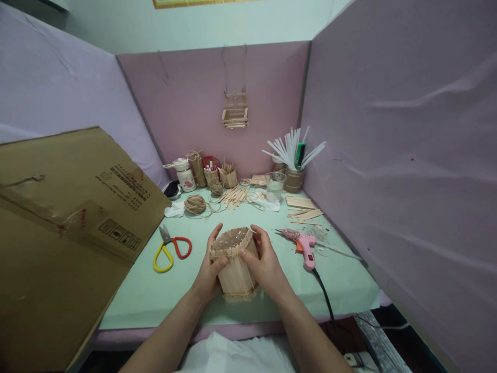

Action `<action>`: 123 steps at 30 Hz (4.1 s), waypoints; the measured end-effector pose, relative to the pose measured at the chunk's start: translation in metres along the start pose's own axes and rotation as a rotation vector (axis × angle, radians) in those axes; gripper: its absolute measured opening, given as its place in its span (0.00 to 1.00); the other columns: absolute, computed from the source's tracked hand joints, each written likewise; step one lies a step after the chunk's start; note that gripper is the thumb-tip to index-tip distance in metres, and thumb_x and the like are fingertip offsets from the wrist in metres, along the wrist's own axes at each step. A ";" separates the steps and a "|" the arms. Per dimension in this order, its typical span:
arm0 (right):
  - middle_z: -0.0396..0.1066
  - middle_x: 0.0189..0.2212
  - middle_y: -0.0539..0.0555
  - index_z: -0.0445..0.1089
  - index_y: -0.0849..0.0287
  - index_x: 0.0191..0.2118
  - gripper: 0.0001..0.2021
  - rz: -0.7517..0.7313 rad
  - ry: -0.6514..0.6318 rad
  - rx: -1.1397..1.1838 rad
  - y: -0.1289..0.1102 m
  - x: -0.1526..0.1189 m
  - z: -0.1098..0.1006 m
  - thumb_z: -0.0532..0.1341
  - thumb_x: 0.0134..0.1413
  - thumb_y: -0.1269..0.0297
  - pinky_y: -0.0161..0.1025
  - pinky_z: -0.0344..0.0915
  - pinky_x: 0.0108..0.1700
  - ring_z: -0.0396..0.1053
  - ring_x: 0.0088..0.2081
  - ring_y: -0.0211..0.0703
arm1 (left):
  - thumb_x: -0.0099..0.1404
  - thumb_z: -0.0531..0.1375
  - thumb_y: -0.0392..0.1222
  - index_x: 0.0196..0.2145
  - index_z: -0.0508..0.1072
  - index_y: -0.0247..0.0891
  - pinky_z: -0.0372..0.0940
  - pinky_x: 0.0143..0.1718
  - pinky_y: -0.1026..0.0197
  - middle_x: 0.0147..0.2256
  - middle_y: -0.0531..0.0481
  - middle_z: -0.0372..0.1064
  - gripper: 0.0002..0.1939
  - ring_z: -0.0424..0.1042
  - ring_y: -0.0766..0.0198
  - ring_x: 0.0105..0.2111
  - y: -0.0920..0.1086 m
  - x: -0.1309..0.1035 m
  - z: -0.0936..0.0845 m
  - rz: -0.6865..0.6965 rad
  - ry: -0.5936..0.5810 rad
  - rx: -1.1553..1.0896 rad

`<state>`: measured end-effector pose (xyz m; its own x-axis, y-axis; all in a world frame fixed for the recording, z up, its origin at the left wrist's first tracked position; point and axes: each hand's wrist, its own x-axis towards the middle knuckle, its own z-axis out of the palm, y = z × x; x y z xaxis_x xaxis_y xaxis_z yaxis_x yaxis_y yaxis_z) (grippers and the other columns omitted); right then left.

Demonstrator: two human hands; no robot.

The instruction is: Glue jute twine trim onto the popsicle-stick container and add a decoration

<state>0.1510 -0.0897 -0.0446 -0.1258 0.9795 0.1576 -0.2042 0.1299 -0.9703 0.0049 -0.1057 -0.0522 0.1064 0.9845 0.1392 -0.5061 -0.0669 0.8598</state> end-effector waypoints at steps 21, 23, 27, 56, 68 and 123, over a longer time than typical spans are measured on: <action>0.67 0.53 0.59 0.56 0.52 0.56 0.30 0.041 0.015 0.085 -0.004 -0.002 -0.003 0.64 0.48 0.56 0.54 0.61 0.57 0.66 0.56 0.52 | 0.53 0.68 0.50 0.63 0.49 0.48 0.62 0.53 0.49 0.56 0.41 0.64 0.46 0.67 0.48 0.53 0.001 -0.001 -0.003 -0.027 -0.016 -0.018; 0.67 0.54 0.59 0.56 0.51 0.56 0.30 0.036 0.013 0.083 -0.004 -0.002 -0.002 0.64 0.48 0.56 0.54 0.60 0.57 0.66 0.56 0.52 | 0.54 0.67 0.50 0.62 0.51 0.47 0.61 0.53 0.49 0.56 0.41 0.64 0.44 0.67 0.48 0.53 0.001 -0.001 -0.002 -0.018 -0.005 -0.019; 0.67 0.54 0.59 0.55 0.51 0.57 0.30 0.033 0.017 0.107 -0.002 -0.001 -0.002 0.64 0.48 0.56 0.55 0.60 0.58 0.66 0.56 0.52 | 0.54 0.67 0.50 0.62 0.51 0.48 0.62 0.53 0.49 0.55 0.42 0.65 0.43 0.67 0.49 0.53 0.001 -0.001 -0.002 -0.020 -0.011 -0.032; 0.61 0.57 0.60 0.47 0.51 0.61 0.36 -0.048 -0.006 0.029 0.008 -0.005 0.003 0.64 0.50 0.56 0.53 0.56 0.61 0.61 0.59 0.50 | 0.42 0.74 0.49 0.66 0.42 0.52 0.61 0.54 0.47 0.58 0.40 0.62 0.62 0.66 0.44 0.55 0.006 0.000 -0.005 -0.030 -0.020 -0.026; 0.54 0.63 0.60 0.43 0.48 0.65 0.39 -0.131 -0.057 -0.051 0.007 -0.011 -0.002 0.63 0.52 0.50 0.53 0.52 0.64 0.54 0.63 0.49 | 0.44 0.73 0.48 0.64 0.48 0.49 0.61 0.54 0.47 0.55 0.40 0.65 0.55 0.67 0.45 0.54 0.005 -0.002 -0.004 0.020 -0.061 -0.072; 0.74 0.28 0.58 0.64 0.56 0.29 0.16 0.180 0.159 -0.926 0.007 0.005 -0.078 0.54 0.53 0.47 0.40 0.60 0.30 0.70 0.31 0.49 | 0.45 0.71 0.56 0.62 0.51 0.47 0.59 0.58 0.48 0.60 0.39 0.57 0.52 0.62 0.47 0.58 -0.003 0.000 -0.019 0.385 0.208 0.151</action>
<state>0.2246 -0.0715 -0.0644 0.0671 0.9972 0.0315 0.6633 -0.0210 -0.7481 -0.0098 -0.1027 -0.0638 -0.2462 0.8941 0.3740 -0.3437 -0.4414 0.8289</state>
